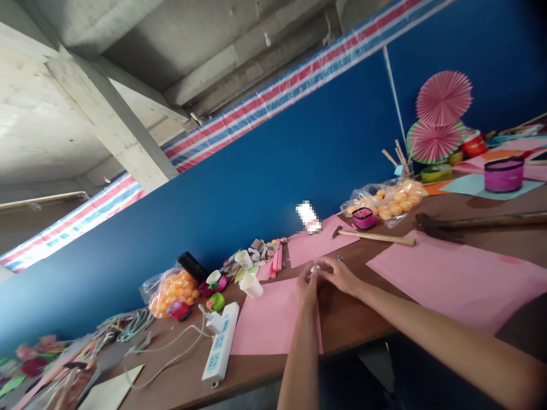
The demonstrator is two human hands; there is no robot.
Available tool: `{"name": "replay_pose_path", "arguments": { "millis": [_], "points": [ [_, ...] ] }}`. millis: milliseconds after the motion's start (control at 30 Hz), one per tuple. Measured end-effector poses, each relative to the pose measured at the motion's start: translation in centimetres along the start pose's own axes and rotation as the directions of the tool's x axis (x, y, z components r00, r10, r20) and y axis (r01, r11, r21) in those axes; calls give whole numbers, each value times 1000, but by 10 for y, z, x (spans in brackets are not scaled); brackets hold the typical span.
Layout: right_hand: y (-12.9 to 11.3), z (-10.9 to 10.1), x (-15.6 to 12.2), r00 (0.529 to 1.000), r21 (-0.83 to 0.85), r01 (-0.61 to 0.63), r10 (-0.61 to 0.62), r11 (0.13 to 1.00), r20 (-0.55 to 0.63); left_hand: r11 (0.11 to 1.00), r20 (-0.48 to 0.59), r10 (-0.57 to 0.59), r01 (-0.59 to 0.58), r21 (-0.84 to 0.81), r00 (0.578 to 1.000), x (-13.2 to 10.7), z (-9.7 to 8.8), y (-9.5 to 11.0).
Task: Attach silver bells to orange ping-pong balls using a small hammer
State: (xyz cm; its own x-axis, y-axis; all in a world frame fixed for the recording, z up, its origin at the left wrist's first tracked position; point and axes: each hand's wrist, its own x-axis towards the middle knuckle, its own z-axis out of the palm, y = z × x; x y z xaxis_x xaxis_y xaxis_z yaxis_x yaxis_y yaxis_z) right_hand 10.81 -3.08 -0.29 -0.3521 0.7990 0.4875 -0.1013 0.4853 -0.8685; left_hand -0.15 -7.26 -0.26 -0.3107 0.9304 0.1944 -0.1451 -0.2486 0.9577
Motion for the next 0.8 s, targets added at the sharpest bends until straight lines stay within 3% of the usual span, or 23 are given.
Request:
{"name": "replay_pose_path", "arguments": {
  "millis": [300, 800],
  "points": [
    [-3, 1, -5, 998, -83, 67, -64, 994, 28, 1000, 47, 28, -28, -15, 998, -2, -1, 0],
    [-4, 2, -5, 997, -169, 74, -77, 983, -10, 997, 51, 1, 2, -73, 999, -2, 0, 2]
  ]
}}
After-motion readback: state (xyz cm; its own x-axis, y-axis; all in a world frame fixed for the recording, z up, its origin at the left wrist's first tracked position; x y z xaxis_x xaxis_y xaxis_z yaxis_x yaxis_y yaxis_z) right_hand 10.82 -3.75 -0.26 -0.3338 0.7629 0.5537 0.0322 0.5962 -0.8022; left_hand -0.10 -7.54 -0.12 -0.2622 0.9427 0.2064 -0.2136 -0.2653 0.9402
